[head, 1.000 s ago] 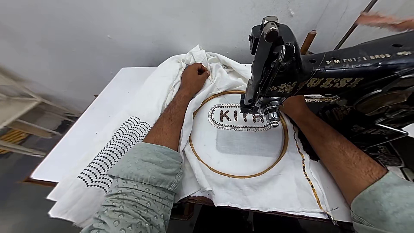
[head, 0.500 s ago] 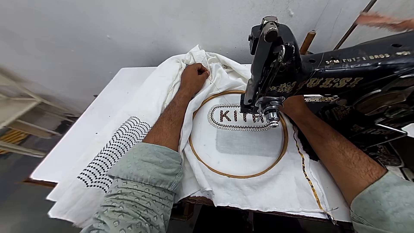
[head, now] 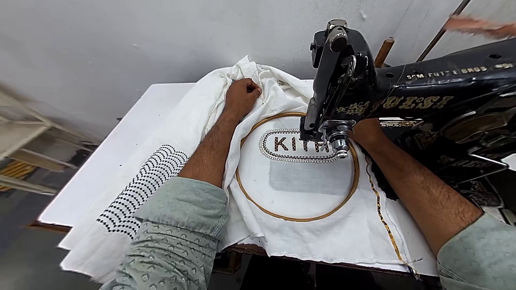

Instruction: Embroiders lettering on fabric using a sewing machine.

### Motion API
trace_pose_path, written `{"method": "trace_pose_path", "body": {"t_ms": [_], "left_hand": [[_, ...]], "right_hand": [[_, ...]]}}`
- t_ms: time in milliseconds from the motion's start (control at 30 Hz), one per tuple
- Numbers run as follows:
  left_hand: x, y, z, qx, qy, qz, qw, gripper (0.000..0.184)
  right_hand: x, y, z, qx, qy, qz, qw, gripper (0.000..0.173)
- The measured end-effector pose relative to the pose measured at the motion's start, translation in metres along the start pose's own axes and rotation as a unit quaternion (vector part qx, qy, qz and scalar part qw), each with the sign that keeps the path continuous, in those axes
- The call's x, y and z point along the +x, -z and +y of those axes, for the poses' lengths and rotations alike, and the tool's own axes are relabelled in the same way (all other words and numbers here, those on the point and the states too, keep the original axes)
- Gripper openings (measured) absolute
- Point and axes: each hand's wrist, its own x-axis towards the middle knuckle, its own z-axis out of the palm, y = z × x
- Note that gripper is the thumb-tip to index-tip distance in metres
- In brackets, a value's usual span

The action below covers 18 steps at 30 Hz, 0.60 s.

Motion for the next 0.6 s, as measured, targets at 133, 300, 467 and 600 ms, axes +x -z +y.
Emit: {"method": "trace_pose_path", "body": {"t_ms": [133,300,467,600], "left_hand": [[0.0002,-0.0005,-0.0002,0.003,0.002,0.001,1.0,0.024],[0.0003,-0.0005,-0.0002,0.002,-0.001,0.002,1.0,0.024],[-0.0004,-0.0005,0.0007,-0.002,0.0,0.003,1.0,0.023],[-0.0008,-0.0006,0.0011,-0.005,0.003,0.002,1.0,0.023]], "right_hand": [[-0.0002,-0.0003,-0.0012,-0.003,-0.003,0.001,1.0,0.035],[0.0003,-0.001,0.0001,-0.002,-0.006,-0.001,1.0,0.034],[0.0,-0.0008,0.0011,0.015,-0.007,-0.002,1.0,0.035],[-0.0002,0.002,-0.0013,0.021,-0.015,-0.012,1.0,0.035]]}}
